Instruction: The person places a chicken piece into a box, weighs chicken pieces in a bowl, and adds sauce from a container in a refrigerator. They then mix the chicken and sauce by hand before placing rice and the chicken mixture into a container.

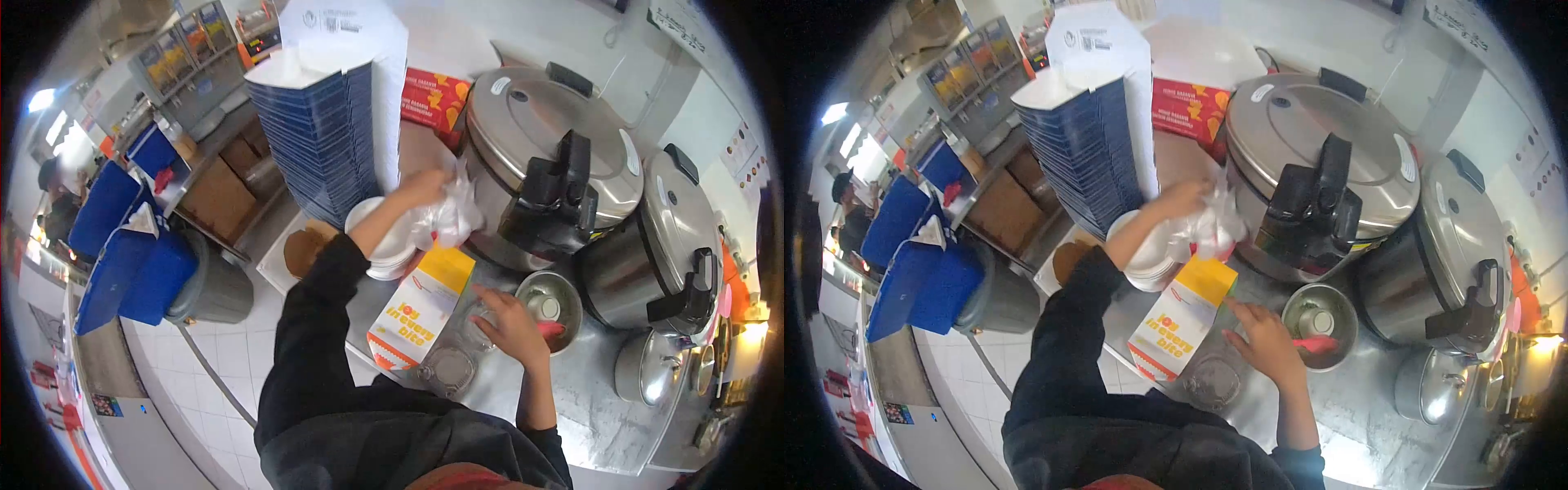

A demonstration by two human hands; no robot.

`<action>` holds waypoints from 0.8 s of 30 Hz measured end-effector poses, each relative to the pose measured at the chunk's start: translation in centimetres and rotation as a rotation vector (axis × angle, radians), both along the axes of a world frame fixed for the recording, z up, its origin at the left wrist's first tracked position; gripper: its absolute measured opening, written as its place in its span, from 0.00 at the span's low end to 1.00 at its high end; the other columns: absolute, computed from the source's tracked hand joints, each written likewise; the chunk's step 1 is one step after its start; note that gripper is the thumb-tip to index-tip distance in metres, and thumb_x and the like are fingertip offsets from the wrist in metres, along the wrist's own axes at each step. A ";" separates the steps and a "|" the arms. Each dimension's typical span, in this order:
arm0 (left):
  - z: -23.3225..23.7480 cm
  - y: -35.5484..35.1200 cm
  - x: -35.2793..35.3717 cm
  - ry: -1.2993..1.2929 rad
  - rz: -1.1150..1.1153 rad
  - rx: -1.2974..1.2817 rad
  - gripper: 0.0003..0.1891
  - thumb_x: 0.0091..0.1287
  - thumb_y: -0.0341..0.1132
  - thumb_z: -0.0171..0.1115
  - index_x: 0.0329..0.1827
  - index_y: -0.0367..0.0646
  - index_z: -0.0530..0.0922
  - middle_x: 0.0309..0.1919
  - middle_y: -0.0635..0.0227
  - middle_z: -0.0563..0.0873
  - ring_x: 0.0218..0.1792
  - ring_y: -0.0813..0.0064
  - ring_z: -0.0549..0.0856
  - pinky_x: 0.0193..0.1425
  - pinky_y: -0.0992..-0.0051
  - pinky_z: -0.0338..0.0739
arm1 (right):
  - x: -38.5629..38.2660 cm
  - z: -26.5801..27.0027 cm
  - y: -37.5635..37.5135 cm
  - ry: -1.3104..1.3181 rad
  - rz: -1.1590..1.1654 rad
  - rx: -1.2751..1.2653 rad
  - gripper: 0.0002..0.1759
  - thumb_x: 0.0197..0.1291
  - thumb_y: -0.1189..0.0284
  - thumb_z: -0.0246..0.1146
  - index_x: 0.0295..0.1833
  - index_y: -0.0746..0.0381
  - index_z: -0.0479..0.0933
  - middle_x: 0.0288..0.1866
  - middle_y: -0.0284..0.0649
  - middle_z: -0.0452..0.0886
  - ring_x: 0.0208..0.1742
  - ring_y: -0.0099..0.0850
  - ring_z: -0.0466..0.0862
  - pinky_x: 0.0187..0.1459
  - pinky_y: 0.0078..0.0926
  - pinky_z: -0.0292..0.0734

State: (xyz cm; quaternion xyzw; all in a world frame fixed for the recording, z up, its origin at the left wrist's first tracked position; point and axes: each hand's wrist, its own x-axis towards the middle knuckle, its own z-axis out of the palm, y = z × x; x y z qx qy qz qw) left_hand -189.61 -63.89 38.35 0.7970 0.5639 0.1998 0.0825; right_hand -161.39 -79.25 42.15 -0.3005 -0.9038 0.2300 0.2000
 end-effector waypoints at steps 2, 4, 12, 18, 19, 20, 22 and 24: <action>3.1 -1.9 -1.1 -0.297 -0.121 0.174 0.16 0.47 0.30 0.57 0.41 0.36 0.73 0.33 0.51 0.78 0.40 0.54 0.77 0.44 0.63 0.70 | -0.3 0.4 -0.1 0.001 -0.020 -0.034 0.25 0.46 0.71 0.61 0.53 0.62 0.66 0.41 0.47 0.76 0.43 0.42 0.75 0.44 0.33 0.69; 7.9 -5.4 -2.2 -0.366 -0.054 0.195 0.14 0.49 0.30 0.56 0.40 0.35 0.72 0.34 0.51 0.78 0.37 0.54 0.77 0.42 0.65 0.70 | -0.2 0.1 0.3 0.033 -0.053 -0.145 0.25 0.48 0.70 0.59 0.55 0.60 0.65 0.42 0.47 0.74 0.45 0.42 0.74 0.46 0.34 0.68; 12.0 -19.7 -13.2 -0.618 0.165 0.181 0.17 0.50 0.21 0.49 0.45 0.32 0.72 0.41 0.65 0.78 0.42 0.77 0.75 0.49 0.77 0.67 | -1.1 -1.0 1.5 0.088 -0.180 -0.262 0.24 0.47 0.78 0.59 0.53 0.60 0.67 0.39 0.45 0.76 0.42 0.39 0.75 0.44 0.30 0.70; 6.5 -21.6 -14.4 -0.610 0.260 -0.011 0.17 0.48 0.20 0.49 0.44 0.32 0.72 0.37 0.65 0.79 0.40 0.77 0.75 0.47 0.78 0.67 | -7.1 0.5 5.7 0.123 -0.139 0.239 0.23 0.42 0.85 0.52 0.48 0.61 0.71 0.47 0.46 0.71 0.47 0.43 0.72 0.47 0.34 0.69; 6.3 -21.4 -13.7 -0.703 0.229 -0.025 0.17 0.48 0.20 0.49 0.43 0.33 0.72 0.36 0.64 0.79 0.39 0.77 0.75 0.46 0.78 0.67 | -8.9 0.4 7.1 0.118 -0.141 0.315 0.21 0.44 0.83 0.53 0.48 0.62 0.70 0.46 0.48 0.71 0.47 0.44 0.72 0.49 0.34 0.68; 6.2 -21.0 -13.0 -0.707 0.208 -0.028 0.17 0.48 0.20 0.49 0.43 0.33 0.72 0.36 0.64 0.79 0.39 0.77 0.75 0.46 0.78 0.67 | -10.7 0.0 8.8 0.111 -0.137 0.393 0.19 0.46 0.81 0.54 0.48 0.64 0.69 0.45 0.51 0.72 0.47 0.45 0.72 0.50 0.35 0.67; 6.8 -20.4 -11.5 -0.740 0.150 0.081 0.16 0.46 0.20 0.48 0.41 0.33 0.72 0.35 0.65 0.79 0.37 0.77 0.75 0.44 0.79 0.67 | -14.1 0.0 12.1 -0.111 -0.149 0.119 0.20 0.45 0.77 0.56 0.48 0.63 0.69 0.48 0.51 0.70 0.50 0.45 0.71 0.51 0.35 0.66; 7.8 -20.2 -9.8 -0.690 0.150 0.219 0.16 0.45 0.20 0.48 0.40 0.33 0.72 0.34 0.65 0.79 0.37 0.78 0.75 0.43 0.80 0.67 | -15.9 0.6 13.9 -0.612 -0.057 0.019 0.22 0.42 0.72 0.60 0.48 0.62 0.69 0.48 0.51 0.71 0.50 0.44 0.71 0.51 0.35 0.66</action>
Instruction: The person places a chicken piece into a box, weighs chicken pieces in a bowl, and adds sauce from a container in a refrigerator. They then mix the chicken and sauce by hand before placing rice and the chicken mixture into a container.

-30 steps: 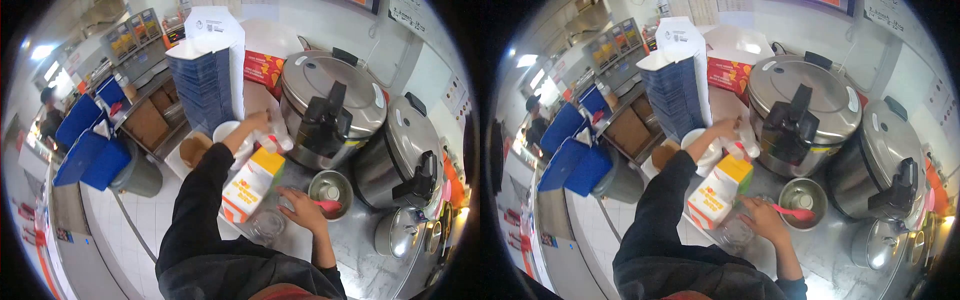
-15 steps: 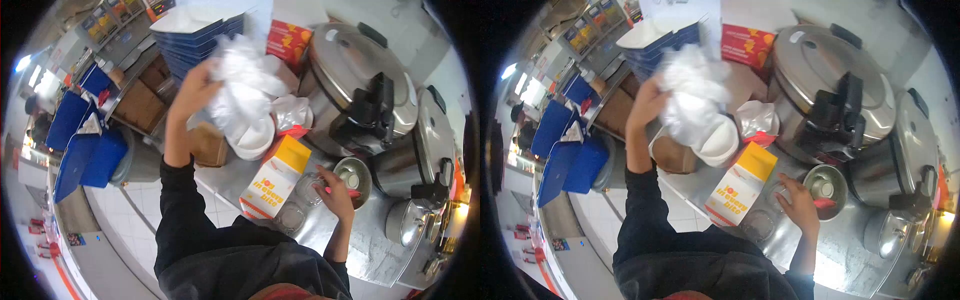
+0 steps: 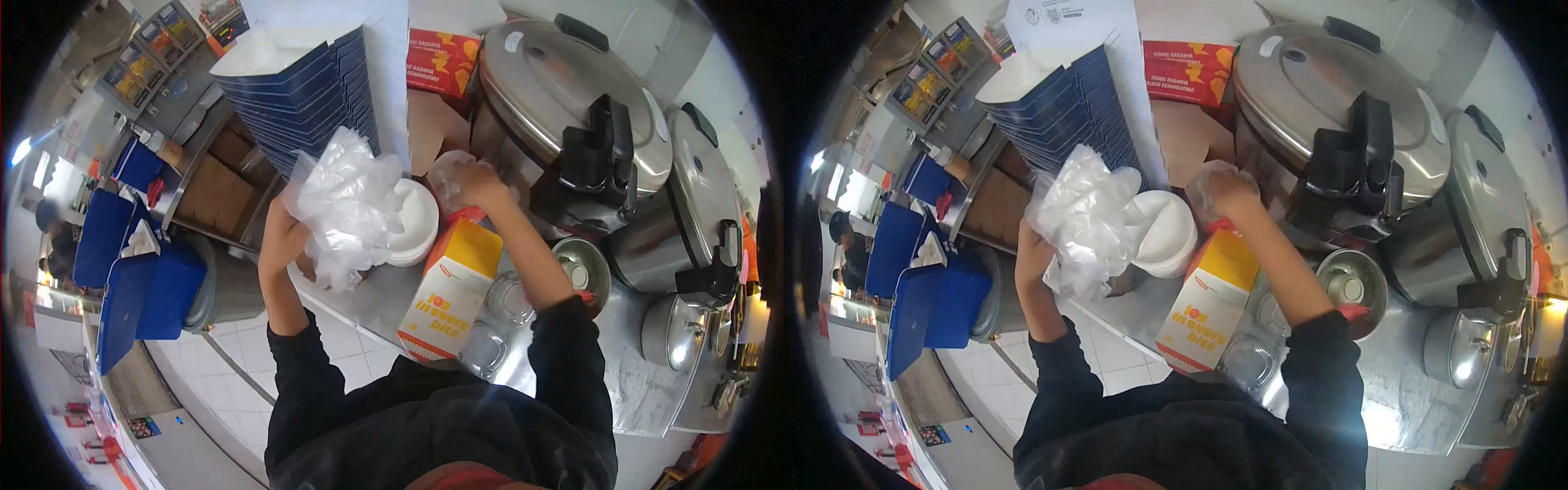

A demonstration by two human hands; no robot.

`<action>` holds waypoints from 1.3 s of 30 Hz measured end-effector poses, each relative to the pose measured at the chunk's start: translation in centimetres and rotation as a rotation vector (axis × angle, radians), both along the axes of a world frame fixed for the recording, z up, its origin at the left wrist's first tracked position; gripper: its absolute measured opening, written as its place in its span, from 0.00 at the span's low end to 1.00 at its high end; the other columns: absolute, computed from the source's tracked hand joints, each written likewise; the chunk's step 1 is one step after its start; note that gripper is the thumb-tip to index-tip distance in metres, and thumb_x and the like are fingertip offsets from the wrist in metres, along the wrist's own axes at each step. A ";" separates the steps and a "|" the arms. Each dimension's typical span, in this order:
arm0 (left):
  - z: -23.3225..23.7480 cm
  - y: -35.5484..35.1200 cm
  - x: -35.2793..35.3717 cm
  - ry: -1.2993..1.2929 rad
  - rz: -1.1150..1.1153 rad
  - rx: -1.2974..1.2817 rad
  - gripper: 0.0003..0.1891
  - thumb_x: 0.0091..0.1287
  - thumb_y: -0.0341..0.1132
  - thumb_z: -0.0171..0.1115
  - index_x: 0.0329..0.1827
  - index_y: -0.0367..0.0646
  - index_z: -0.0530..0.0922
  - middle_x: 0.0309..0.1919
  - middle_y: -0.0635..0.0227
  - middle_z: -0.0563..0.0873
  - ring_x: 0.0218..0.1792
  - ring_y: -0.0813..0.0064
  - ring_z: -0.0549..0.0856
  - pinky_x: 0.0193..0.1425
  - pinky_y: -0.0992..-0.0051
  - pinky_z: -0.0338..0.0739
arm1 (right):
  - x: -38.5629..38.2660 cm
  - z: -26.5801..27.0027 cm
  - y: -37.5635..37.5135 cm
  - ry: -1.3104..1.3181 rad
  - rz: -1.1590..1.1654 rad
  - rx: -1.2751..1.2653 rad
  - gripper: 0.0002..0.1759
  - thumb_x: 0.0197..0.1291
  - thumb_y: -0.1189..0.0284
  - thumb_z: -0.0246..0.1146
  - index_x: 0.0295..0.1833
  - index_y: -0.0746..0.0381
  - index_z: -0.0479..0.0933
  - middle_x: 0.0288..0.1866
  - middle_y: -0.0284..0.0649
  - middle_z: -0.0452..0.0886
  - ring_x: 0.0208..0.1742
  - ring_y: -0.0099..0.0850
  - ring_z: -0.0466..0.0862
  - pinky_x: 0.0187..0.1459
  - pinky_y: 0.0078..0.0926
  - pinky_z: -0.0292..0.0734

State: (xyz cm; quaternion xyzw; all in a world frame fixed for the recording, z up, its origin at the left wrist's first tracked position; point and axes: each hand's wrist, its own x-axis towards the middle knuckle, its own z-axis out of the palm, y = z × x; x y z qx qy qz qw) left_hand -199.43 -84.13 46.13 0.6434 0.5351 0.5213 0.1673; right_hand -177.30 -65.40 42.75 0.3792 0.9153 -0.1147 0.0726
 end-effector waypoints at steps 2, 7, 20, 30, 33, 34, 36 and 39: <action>0.3 -0.3 0.4 0.059 0.066 0.128 0.16 0.45 0.20 0.48 0.39 0.34 0.72 0.33 0.66 0.78 0.36 0.79 0.75 0.42 0.80 0.67 | -1.4 -4.9 2.5 -0.034 0.022 0.003 0.23 0.41 0.71 0.60 0.48 0.61 0.69 0.47 0.50 0.72 0.50 0.43 0.72 0.51 0.35 0.66; -4.2 -3.2 -4.5 0.276 0.537 -0.024 0.15 0.43 0.20 0.49 0.34 0.36 0.77 0.34 0.58 0.79 0.35 0.66 0.76 0.46 0.73 0.65 | -1.1 -3.2 0.9 0.126 -0.048 0.116 0.18 0.46 0.73 0.53 0.46 0.60 0.71 0.42 0.46 0.76 0.46 0.41 0.76 0.48 0.34 0.70; -1.8 -5.6 -3.5 -0.430 0.695 0.503 0.12 0.53 0.21 0.49 0.41 0.28 0.73 0.43 0.59 0.76 0.43 0.70 0.76 0.46 0.76 0.69 | -8.6 2.8 -11.2 1.030 0.195 -0.397 0.27 0.47 0.77 0.56 0.53 0.67 0.55 0.44 0.57 0.70 0.44 0.53 0.73 0.45 0.36 0.69; -6.5 -3.5 -1.7 0.593 0.586 -0.064 0.15 0.49 0.21 0.46 0.39 0.38 0.75 0.36 0.55 0.78 0.36 0.57 0.78 0.40 0.66 0.73 | -12.6 -6.9 -13.6 0.174 0.398 0.251 0.27 0.47 0.60 0.55 0.52 0.62 0.66 0.48 0.50 0.71 0.54 0.35 0.69 0.50 0.42 0.62; -10.3 -1.3 -2.1 0.706 0.331 -0.485 0.10 0.53 0.27 0.47 0.36 0.42 0.75 0.36 0.55 0.77 0.37 0.53 0.77 0.39 0.62 0.71 | -6.0 1.9 -13.9 0.021 0.463 -0.194 0.17 0.46 0.66 0.55 0.41 0.63 0.74 0.39 0.48 0.76 0.42 0.39 0.77 0.44 0.42 0.68; -12.2 -0.6 -2.7 0.700 0.325 -0.480 0.10 0.53 0.27 0.47 0.36 0.42 0.75 0.36 0.55 0.77 0.37 0.53 0.77 0.39 0.62 0.71 | -4.7 1.4 -12.8 0.166 0.371 -0.118 0.14 0.46 0.68 0.54 0.37 0.64 0.75 0.36 0.48 0.77 0.38 0.41 0.78 0.42 0.41 0.70; -15.1 0.9 -3.9 0.833 0.176 -0.514 0.08 0.55 0.30 0.47 0.34 0.42 0.74 0.38 0.57 0.78 0.37 0.54 0.77 0.39 0.61 0.71 | -1.6 1.5 -9.2 0.440 0.220 0.219 0.10 0.46 0.72 0.52 0.31 0.66 0.76 0.33 0.48 0.77 0.34 0.41 0.78 0.35 0.37 0.74; -12.7 2.4 -3.2 0.920 0.060 -0.754 0.09 0.54 0.33 0.48 0.35 0.42 0.74 0.37 0.54 0.78 0.38 0.55 0.78 0.40 0.62 0.71 | -0.5 2.9 -3.2 0.260 -0.156 0.164 0.09 0.44 0.77 0.53 0.30 0.71 0.75 0.31 0.52 0.77 0.40 0.42 0.78 0.38 0.34 0.74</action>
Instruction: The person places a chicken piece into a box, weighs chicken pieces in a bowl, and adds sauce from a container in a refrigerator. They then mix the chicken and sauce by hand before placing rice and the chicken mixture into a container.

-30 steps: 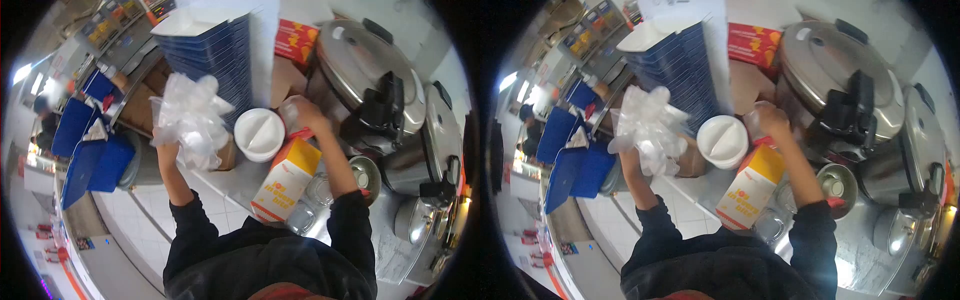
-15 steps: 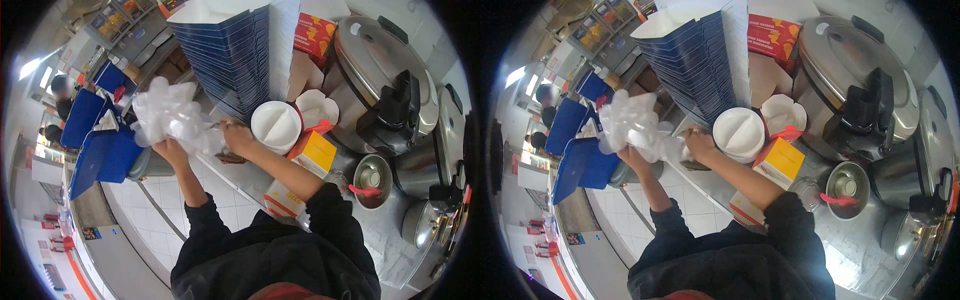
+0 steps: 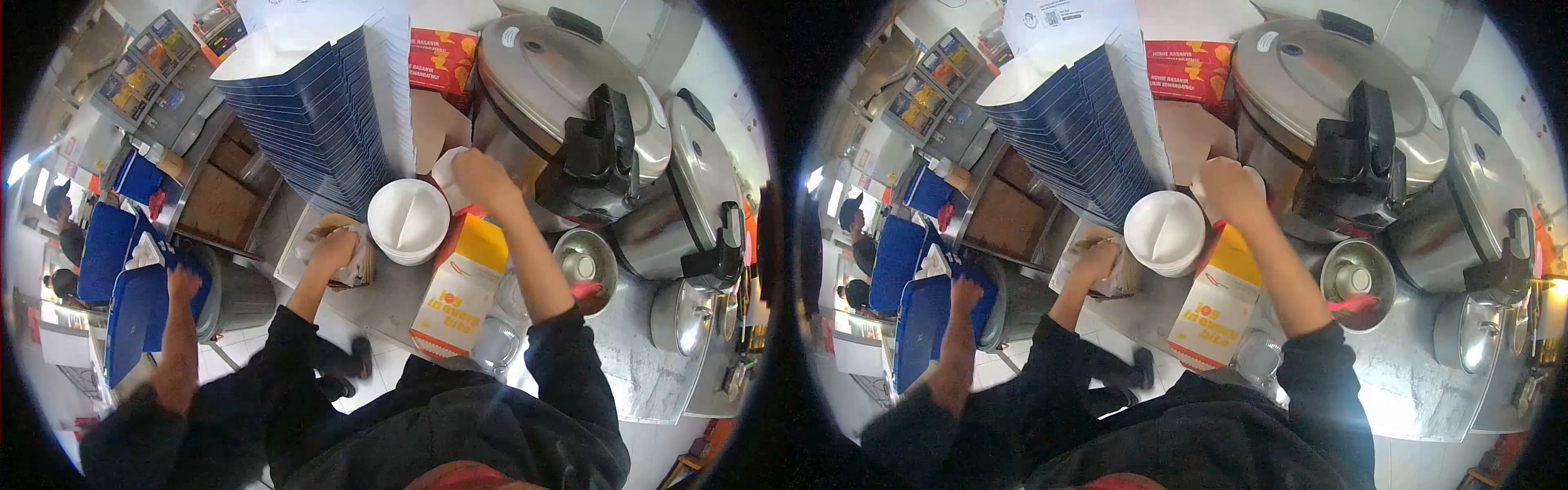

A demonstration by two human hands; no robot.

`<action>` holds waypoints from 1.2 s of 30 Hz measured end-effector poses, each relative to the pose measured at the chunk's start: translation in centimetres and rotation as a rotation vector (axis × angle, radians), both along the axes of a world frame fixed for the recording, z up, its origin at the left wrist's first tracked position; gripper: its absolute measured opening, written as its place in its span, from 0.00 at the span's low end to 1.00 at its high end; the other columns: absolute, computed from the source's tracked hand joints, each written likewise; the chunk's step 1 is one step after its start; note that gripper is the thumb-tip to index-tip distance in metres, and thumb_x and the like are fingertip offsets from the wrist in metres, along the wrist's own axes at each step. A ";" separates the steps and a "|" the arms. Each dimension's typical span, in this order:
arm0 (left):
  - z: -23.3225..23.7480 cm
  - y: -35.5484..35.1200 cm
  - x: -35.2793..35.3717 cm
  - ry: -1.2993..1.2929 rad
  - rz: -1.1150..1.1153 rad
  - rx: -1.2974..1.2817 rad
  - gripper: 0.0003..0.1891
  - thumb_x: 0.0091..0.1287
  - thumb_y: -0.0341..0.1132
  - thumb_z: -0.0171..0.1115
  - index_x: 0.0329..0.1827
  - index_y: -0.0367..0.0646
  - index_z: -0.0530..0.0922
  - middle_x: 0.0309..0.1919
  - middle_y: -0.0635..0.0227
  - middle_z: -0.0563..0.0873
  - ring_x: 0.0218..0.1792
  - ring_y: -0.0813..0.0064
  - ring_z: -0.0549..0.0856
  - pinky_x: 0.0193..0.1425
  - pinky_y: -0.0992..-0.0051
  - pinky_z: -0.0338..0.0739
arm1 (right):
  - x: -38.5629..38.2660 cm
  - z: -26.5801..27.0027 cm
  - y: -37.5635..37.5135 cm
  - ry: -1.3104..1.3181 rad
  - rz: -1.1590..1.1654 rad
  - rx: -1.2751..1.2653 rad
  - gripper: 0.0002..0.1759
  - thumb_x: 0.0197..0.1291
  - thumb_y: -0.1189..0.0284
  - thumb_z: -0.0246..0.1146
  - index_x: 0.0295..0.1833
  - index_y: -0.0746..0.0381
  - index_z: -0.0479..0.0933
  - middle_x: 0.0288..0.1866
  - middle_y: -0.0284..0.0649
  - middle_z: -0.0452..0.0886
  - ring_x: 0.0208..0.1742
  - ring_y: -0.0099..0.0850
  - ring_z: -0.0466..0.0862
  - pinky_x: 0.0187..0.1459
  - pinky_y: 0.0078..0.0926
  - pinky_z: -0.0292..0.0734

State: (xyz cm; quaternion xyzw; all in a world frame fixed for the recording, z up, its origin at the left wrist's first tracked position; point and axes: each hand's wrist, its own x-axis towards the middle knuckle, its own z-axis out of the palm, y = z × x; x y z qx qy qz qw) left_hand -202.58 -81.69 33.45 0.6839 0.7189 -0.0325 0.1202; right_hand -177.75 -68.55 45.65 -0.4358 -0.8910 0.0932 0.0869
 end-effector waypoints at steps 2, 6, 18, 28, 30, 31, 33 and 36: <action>1.1 0.2 -0.1 0.073 -0.041 -0.105 0.11 0.53 0.34 0.50 0.37 0.42 0.74 0.36 0.54 0.78 0.39 0.55 0.78 0.41 0.62 0.71 | 0.0 -4.6 4.4 -0.069 0.093 -0.051 0.10 0.44 0.76 0.53 0.31 0.70 0.75 0.33 0.53 0.77 0.39 0.42 0.78 0.38 0.34 0.75; 4.3 -0.4 -2.7 -0.134 -0.169 -0.218 0.16 0.52 0.36 0.55 0.44 0.41 0.74 0.38 0.52 0.78 0.42 0.58 0.78 0.45 0.66 0.71 | -0.8 -5.3 4.8 -0.389 0.300 -0.147 0.12 0.43 0.73 0.55 0.36 0.66 0.76 0.37 0.52 0.77 0.39 0.43 0.79 0.38 0.35 0.75; 13.4 -5.0 0.8 -0.535 0.007 0.470 0.20 0.52 0.32 0.61 0.49 0.37 0.72 0.45 0.55 0.77 0.47 0.61 0.76 0.53 0.71 0.66 | -1.6 0.8 2.2 -0.134 0.009 0.017 0.14 0.44 0.77 0.55 0.41 0.61 0.75 0.36 0.49 0.77 0.42 0.41 0.78 0.40 0.36 0.73; 10.5 -4.1 5.5 -0.310 0.259 0.782 0.23 0.41 0.25 0.59 0.44 0.42 0.71 0.47 0.52 0.71 0.48 0.52 0.71 0.52 0.64 0.66 | -3.9 -0.1 -8.5 0.308 0.482 0.111 0.30 0.46 0.71 0.58 0.57 0.64 0.59 0.49 0.53 0.68 0.46 0.48 0.72 0.44 0.42 0.68; 5.7 -4.0 2.8 -0.243 0.228 0.609 0.24 0.41 0.26 0.59 0.46 0.42 0.70 0.48 0.52 0.71 0.48 0.52 0.71 0.52 0.64 0.66 | -1.4 -0.7 -8.2 0.227 0.385 0.255 0.35 0.44 0.73 0.58 0.60 0.68 0.56 0.57 0.53 0.63 0.56 0.53 0.65 0.49 0.46 0.64; 3.3 -3.9 1.8 -0.168 0.211 0.438 0.26 0.41 0.26 0.60 0.48 0.42 0.69 0.48 0.53 0.71 0.48 0.52 0.71 0.52 0.65 0.66 | -0.1 -1.3 -7.5 0.197 0.290 0.274 0.34 0.44 0.71 0.58 0.60 0.66 0.57 0.59 0.52 0.62 0.57 0.51 0.64 0.50 0.45 0.63; -0.5 -3.6 1.2 -0.158 0.285 0.358 0.29 0.41 0.27 0.60 0.51 0.42 0.66 0.50 0.52 0.69 0.49 0.52 0.70 0.54 0.64 0.65 | 2.5 -3.1 -6.2 0.172 0.112 0.246 0.31 0.45 0.70 0.59 0.58 0.63 0.61 0.61 0.48 0.59 0.58 0.48 0.63 0.52 0.44 0.61; 2.5 -3.4 1.4 -0.117 0.212 0.290 0.34 0.41 0.30 0.62 0.56 0.42 0.62 0.53 0.51 0.66 0.52 0.52 0.67 0.56 0.63 0.62 | 6.4 -6.7 -5.3 0.176 0.040 0.152 0.28 0.45 0.70 0.59 0.56 0.60 0.64 0.62 0.46 0.58 0.58 0.47 0.63 0.52 0.43 0.62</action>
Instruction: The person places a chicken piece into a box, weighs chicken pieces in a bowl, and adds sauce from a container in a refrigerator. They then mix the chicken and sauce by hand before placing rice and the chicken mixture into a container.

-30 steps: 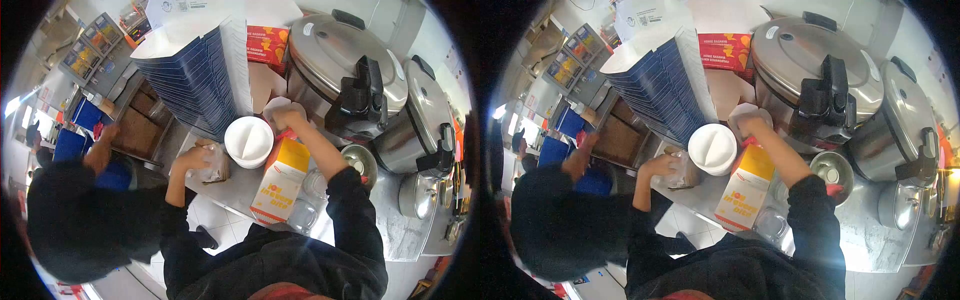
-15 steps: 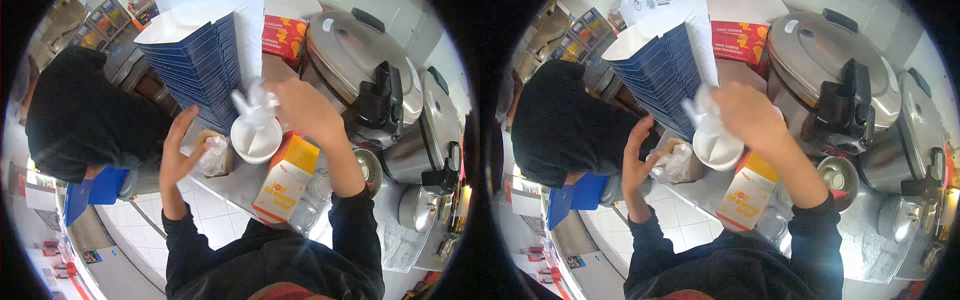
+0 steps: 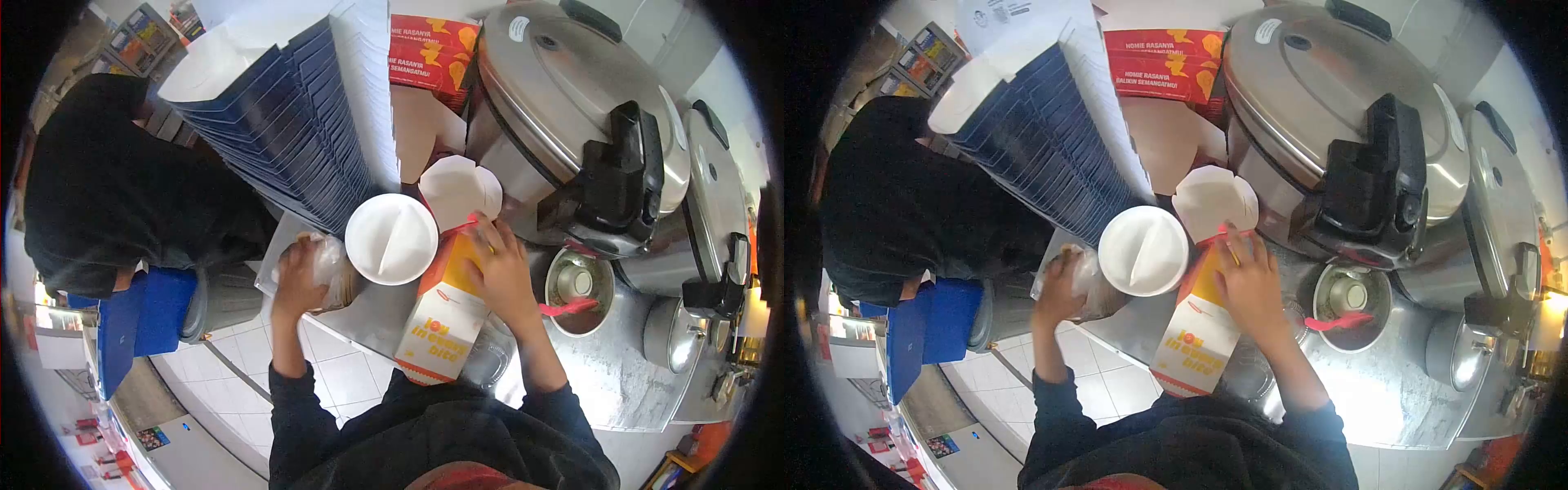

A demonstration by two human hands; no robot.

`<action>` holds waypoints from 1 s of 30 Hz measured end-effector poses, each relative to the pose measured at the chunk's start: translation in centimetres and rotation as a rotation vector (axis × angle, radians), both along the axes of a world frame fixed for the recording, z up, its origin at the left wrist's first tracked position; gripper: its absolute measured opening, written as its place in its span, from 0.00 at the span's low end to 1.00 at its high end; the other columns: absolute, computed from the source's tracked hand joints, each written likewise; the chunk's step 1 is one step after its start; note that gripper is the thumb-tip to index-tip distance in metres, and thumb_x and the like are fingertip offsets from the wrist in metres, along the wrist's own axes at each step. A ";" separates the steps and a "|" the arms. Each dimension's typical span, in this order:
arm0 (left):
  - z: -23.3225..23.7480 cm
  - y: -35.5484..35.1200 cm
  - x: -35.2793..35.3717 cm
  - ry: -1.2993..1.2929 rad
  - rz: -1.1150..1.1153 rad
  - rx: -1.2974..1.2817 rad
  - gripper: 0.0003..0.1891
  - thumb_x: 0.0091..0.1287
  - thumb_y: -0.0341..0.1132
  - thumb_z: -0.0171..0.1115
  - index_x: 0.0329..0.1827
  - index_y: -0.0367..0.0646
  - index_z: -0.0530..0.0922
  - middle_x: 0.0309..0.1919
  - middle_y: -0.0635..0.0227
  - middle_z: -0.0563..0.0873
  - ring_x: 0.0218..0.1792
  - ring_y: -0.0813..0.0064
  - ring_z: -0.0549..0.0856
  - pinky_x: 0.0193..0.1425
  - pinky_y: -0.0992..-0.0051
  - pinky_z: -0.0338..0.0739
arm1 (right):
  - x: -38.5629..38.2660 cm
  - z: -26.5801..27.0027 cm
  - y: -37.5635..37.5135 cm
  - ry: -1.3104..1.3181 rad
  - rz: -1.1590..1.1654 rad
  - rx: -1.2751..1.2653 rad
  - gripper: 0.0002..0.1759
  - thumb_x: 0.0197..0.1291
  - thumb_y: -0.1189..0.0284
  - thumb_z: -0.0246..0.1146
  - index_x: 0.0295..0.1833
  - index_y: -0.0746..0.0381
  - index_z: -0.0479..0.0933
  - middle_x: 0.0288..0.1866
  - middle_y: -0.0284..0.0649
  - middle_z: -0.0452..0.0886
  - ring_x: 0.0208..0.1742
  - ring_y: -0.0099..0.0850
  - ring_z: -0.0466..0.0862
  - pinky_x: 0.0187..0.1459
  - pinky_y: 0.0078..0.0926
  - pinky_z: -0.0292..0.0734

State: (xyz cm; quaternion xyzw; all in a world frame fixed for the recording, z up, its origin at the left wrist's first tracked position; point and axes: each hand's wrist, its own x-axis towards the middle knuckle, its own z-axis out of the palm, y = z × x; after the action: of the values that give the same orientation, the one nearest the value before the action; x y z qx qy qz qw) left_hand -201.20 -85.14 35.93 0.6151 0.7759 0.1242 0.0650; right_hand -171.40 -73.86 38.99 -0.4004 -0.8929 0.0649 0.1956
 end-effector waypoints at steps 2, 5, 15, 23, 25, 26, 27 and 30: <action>3.8 -0.5 0.4 0.066 -0.044 0.007 0.37 0.42 0.33 0.64 0.59 0.41 0.58 0.56 0.52 0.62 0.55 0.52 0.64 0.58 0.61 0.58 | 1.0 -1.0 -0.4 -0.016 0.026 -0.058 0.26 0.46 0.70 0.59 0.54 0.59 0.66 0.62 0.45 0.57 0.57 0.47 0.63 0.52 0.43 0.62; 9.5 1.1 2.7 0.106 0.039 0.152 0.35 0.45 0.36 0.64 0.57 0.40 0.60 0.55 0.52 0.64 0.54 0.53 0.66 0.56 0.61 0.60 | 1.6 -1.9 -0.7 0.281 0.012 -0.049 0.22 0.46 0.72 0.59 0.51 0.61 0.69 0.59 0.45 0.62 0.56 0.47 0.65 0.50 0.40 0.65; 8.5 13.5 15.7 -0.141 -0.570 0.148 0.16 0.57 0.43 0.54 0.41 0.40 0.74 0.28 0.56 0.79 0.34 0.55 0.78 0.39 0.65 0.72 | 0.1 -4.0 1.5 0.555 -0.137 -0.106 0.17 0.44 0.77 0.60 0.43 0.63 0.70 0.48 0.46 0.69 0.47 0.44 0.70 0.45 0.36 0.68; 2.6 19.6 13.2 -0.304 -0.843 -0.144 0.09 0.56 0.33 0.53 0.35 0.40 0.77 0.32 0.53 0.80 0.37 0.55 0.78 0.42 0.65 0.71 | -0.2 -4.4 1.8 0.545 -0.164 0.008 0.17 0.43 0.76 0.60 0.43 0.63 0.68 0.49 0.48 0.67 0.48 0.47 0.68 0.46 0.37 0.67; 3.1 18.3 14.0 -0.272 -0.721 -0.069 0.08 0.55 0.30 0.53 0.34 0.39 0.77 0.29 0.52 0.79 0.35 0.54 0.79 0.39 0.65 0.72 | -0.7 -4.3 2.2 0.647 -0.135 -0.053 0.13 0.44 0.77 0.58 0.39 0.63 0.71 0.44 0.46 0.71 0.44 0.45 0.71 0.44 0.35 0.68; 3.6 17.7 14.3 -0.260 -0.733 -0.064 0.08 0.55 0.30 0.53 0.34 0.39 0.77 0.29 0.52 0.79 0.35 0.54 0.79 0.39 0.65 0.72 | -0.6 -4.2 2.6 0.657 -0.142 -0.040 0.13 0.44 0.77 0.58 0.39 0.63 0.71 0.44 0.46 0.71 0.44 0.45 0.71 0.44 0.35 0.68; 4.1 17.1 14.6 -0.208 -0.702 -0.024 0.07 0.55 0.30 0.52 0.34 0.39 0.77 0.28 0.52 0.79 0.33 0.54 0.79 0.37 0.65 0.72 | -0.5 -4.3 2.9 0.663 -0.141 -0.052 0.10 0.45 0.77 0.57 0.37 0.63 0.72 0.40 0.45 0.73 0.41 0.44 0.73 0.42 0.35 0.69; 4.3 16.2 14.8 -0.169 -0.635 0.093 0.07 0.55 0.28 0.51 0.32 0.39 0.77 0.27 0.52 0.79 0.31 0.53 0.79 0.35 0.65 0.73 | -0.5 -4.7 3.6 0.676 -0.135 0.008 0.06 0.46 0.78 0.55 0.33 0.64 0.74 0.34 0.44 0.76 0.36 0.43 0.76 0.39 0.34 0.70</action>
State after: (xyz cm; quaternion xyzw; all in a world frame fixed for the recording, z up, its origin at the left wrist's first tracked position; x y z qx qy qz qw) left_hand -186.38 -68.89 40.26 0.8160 0.5308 0.1837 0.1366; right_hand -171.90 -70.27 34.29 -0.4137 -0.7491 0.1772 0.4861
